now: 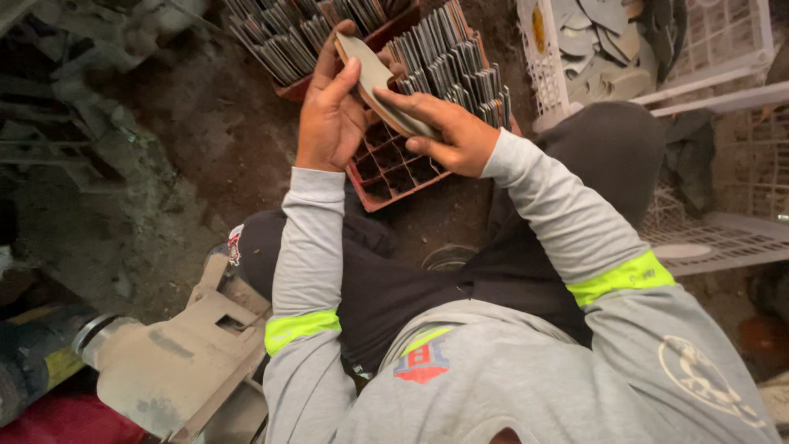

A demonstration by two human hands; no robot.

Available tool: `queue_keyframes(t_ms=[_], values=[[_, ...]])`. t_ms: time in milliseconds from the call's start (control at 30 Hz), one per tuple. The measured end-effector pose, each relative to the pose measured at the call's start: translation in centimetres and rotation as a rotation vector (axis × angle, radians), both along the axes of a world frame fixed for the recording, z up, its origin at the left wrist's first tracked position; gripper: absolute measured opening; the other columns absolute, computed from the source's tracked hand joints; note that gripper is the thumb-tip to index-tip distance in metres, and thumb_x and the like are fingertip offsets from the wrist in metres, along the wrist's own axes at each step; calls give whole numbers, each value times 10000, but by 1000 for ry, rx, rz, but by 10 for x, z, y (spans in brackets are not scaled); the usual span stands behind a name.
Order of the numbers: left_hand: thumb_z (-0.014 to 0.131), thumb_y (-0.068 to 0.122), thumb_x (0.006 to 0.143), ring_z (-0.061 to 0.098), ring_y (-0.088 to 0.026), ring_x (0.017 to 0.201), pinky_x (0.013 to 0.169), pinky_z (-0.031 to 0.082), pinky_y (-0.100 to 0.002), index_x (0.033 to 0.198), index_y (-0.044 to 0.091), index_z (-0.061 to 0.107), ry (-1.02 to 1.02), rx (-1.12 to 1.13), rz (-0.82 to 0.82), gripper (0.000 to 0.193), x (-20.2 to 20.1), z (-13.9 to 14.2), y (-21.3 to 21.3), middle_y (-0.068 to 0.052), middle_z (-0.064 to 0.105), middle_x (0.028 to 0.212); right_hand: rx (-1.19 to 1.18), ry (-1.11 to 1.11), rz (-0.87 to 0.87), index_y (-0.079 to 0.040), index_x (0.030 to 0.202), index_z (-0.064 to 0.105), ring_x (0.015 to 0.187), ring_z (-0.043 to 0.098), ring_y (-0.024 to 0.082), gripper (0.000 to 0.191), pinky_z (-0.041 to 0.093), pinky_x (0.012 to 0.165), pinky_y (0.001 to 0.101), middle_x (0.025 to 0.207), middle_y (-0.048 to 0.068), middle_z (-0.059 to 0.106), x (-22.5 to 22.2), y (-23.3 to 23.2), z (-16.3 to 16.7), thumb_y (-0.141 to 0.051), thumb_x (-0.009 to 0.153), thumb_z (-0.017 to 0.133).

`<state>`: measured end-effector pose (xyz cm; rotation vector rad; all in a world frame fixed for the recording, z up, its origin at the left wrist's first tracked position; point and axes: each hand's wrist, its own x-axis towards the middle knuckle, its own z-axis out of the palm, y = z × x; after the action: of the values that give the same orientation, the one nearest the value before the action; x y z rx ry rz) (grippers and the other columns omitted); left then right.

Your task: The person sits on the ground and repeatedly picks up flat metal pieces from a white crate, then places them into a red crate with compartments. The person handles the pieces one at a time, transferring them between the two containers.

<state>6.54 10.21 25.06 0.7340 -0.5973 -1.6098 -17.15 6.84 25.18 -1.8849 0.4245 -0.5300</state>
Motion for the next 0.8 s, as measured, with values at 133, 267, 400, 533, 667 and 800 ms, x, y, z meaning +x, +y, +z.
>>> queue_keyframes(t_ms=[133, 267, 400, 533, 667, 800], values=[[600, 152, 1083, 660, -333, 1254, 941, 659, -522, 1562, 191, 401, -92, -7, 61, 520, -11, -35, -7, -181, 658, 1339, -487, 26, -201, -104, 1607, 394, 1147, 561, 370, 772, 458, 1035, 437, 1268, 213, 557, -15, -22, -5, -246, 960, 791], [696, 112, 1021, 578, -268, 1324, 1040, 512, -428, 1560, 131, 432, -601, -85, 185, 600, -55, -119, -11, -168, 588, 1441, -445, 109, -528, -83, 1555, 466, 1193, 612, 343, 610, 500, 1051, 432, 1287, 179, 585, -46, -42, -6, -238, 1054, 778], [733, 131, 997, 632, -166, 1224, 1084, 497, -311, 1529, 99, 514, -680, -65, 272, 576, -81, -180, -21, -92, 660, 1343, -442, 150, -548, -51, 1534, 525, 1118, 630, 360, 580, 509, 955, 434, 1229, 191, 603, -58, -45, -9, -171, 1030, 785], [725, 72, 998, 610, -163, 1168, 1045, 503, -318, 1516, 90, 516, -660, -24, 283, 559, -95, -195, -28, -68, 647, 1305, -344, 117, -514, -45, 1508, 524, 1065, 645, 357, 535, 531, 931, 428, 1192, 193, 604, -61, -41, -12, -160, 1035, 746], [705, 35, 1008, 585, -171, 1225, 1083, 482, -326, 1506, 81, 515, -646, -73, 296, 535, -105, -197, -35, -75, 612, 1377, -427, 87, -509, -34, 1471, 509, 1133, 624, 399, 501, 530, 976, 442, 1256, 214, 595, -61, -40, -12, -163, 1045, 740], [692, 26, 1018, 512, -202, 1396, 1195, 409, -367, 1501, 57, 520, -751, -135, 419, 514, -124, -204, -28, -103, 561, 1505, -321, 142, -479, -39, 1493, 520, 1030, 638, 400, 534, 531, 877, 460, 1161, 214, 606, -59, -39, -11, -154, 1019, 737]])
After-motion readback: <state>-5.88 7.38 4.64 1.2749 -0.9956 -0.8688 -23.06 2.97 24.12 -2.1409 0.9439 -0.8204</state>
